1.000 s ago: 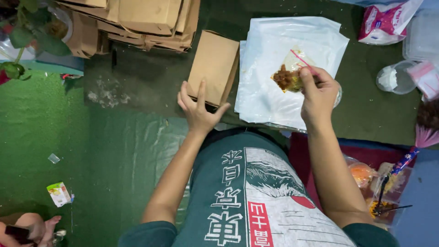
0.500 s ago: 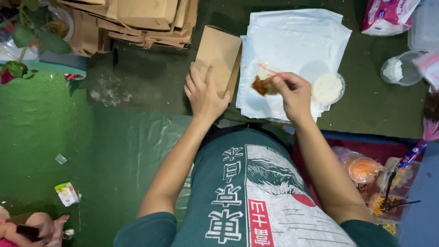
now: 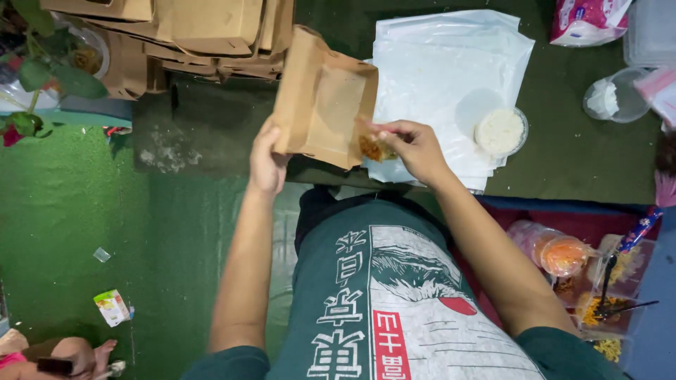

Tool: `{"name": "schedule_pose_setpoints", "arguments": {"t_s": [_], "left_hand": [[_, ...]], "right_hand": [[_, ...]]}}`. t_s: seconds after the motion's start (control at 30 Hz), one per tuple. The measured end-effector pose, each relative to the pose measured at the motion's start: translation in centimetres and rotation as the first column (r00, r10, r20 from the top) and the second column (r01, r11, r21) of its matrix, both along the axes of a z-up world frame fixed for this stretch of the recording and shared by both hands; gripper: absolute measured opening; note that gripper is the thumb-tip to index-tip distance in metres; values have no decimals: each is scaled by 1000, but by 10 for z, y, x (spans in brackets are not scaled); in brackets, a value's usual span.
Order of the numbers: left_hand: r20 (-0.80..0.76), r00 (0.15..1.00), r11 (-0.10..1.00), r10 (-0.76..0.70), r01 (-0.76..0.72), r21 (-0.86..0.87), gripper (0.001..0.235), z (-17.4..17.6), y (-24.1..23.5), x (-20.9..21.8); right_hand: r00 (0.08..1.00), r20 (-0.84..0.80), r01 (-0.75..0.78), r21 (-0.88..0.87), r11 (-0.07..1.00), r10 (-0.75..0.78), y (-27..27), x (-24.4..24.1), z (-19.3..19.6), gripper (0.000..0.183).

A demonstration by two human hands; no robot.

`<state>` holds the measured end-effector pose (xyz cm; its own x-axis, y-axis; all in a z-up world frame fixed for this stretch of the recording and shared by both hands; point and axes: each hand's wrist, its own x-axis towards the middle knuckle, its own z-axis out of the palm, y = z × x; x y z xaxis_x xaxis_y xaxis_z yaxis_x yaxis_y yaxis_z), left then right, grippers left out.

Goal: Prepare and assemble a rice-based meal by gathering toppings, wrapping rice, and portioning rice into a cup.

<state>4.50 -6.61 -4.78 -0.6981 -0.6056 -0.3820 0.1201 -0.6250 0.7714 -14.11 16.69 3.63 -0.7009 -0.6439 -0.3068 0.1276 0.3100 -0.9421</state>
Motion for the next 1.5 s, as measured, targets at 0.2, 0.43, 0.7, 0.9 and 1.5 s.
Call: {"name": "schedule_pose_setpoints", "arguments": {"t_s": [0.2, 0.43, 0.7, 0.9, 1.5], "left_hand": [[112, 983, 944, 144, -170, 282, 44, -14, -7, 12], [139, 971, 919, 194, -230, 321, 52, -3, 5, 14], [191, 945, 928, 266, -305, 214, 40, 3, 6, 11], [153, 937, 869, 314, -348, 350, 39, 14, 29, 17], [445, 767, 881, 462, -454, -132, 37, 21, 41, 50]], "right_hand": [[975, -117, 185, -35, 982, -188, -39, -17, -20, 22], [965, -231, 139, 65, 988, -121, -107, -17, -33, 18], [913, -394, 95, 449, 889, 102, -105, -41, -27, 11], [933, -354, 119, 478, 870, 67, -84, -39, 1, 14], [881, -461, -30, 166, 986, 105, -70, -45, -16, 28]]}}
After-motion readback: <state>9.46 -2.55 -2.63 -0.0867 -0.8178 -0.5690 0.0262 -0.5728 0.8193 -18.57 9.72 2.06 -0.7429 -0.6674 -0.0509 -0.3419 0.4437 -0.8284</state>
